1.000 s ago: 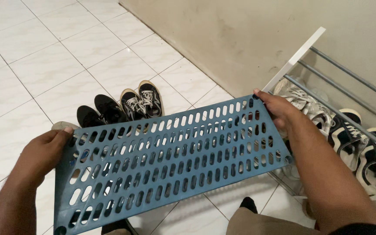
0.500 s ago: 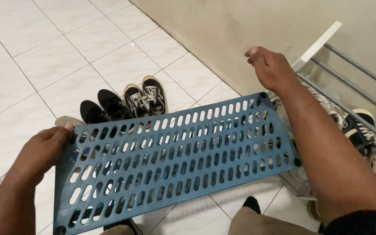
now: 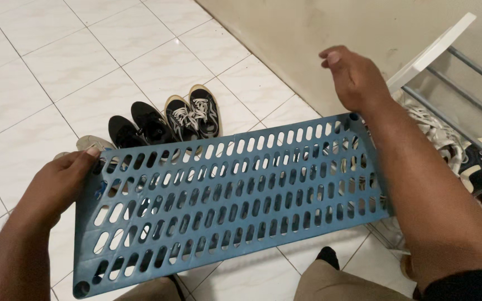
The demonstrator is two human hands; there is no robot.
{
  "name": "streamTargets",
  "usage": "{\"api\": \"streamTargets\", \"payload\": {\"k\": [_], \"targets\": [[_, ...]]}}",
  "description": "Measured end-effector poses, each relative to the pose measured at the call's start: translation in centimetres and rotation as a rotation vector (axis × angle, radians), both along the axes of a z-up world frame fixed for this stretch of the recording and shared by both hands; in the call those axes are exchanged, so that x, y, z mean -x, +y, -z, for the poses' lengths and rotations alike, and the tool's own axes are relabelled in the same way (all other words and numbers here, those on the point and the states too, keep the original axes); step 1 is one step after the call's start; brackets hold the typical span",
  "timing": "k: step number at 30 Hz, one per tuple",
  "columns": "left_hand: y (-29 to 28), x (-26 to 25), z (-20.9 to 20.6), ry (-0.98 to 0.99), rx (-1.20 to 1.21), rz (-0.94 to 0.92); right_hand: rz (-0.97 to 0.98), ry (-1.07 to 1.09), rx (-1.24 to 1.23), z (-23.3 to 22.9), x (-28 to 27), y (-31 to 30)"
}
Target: The person assembles a blue plastic shoe rack by inserting legs into the base and stacking shelves. They then place several pairs of shoes onto the completed rack. The person also handles metal rods and a white plastic frame, inserting rods into the frame.
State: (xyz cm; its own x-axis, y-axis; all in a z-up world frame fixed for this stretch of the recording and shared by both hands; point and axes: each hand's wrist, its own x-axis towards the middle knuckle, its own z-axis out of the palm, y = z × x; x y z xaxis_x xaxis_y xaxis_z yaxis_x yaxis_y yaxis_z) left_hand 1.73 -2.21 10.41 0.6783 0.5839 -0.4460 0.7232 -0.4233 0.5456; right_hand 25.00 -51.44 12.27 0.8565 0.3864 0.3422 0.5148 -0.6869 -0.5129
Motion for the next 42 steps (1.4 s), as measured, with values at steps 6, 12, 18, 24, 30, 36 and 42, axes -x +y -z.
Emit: {"api": "streamTargets", "payload": {"k": [6, 12, 18, 24, 30, 36, 42], "targets": [[-0.3, 0.3, -0.1, -0.008, 0.002, 0.007, 0.098, 0.044, 0.266, 2.9, 0.4, 0.8], [-0.8, 0.3, -0.7, -0.021, 0.002, -0.028, -0.056, -0.077, 0.073, 0.9, 4.3, 0.0], [-2.0, 0.6, -0.6, -0.07, -0.042, -0.063, -0.064, -0.157, 0.036, -3.9, 12.5, -3.8], [-1.8, 2.0, -0.2, -0.147, 0.017, -0.048, 0.068, -0.185, -0.103, -3.9, 17.4, -7.3], [-2.8, 5.9, -1.9, -0.022, 0.131, -0.063, 0.13, -0.329, -0.044, 0.2, 17.9, -8.5], [-3.5, 9.6, -0.9, 0.168, 0.098, -0.038, 0.151, -0.217, 0.034, 5.0, 16.8, -8.0], [-1.9, 13.0, 0.9, 0.052, 0.295, -0.047, 0.139, -0.305, 0.053, 7.2, 15.3, -9.9]]}}
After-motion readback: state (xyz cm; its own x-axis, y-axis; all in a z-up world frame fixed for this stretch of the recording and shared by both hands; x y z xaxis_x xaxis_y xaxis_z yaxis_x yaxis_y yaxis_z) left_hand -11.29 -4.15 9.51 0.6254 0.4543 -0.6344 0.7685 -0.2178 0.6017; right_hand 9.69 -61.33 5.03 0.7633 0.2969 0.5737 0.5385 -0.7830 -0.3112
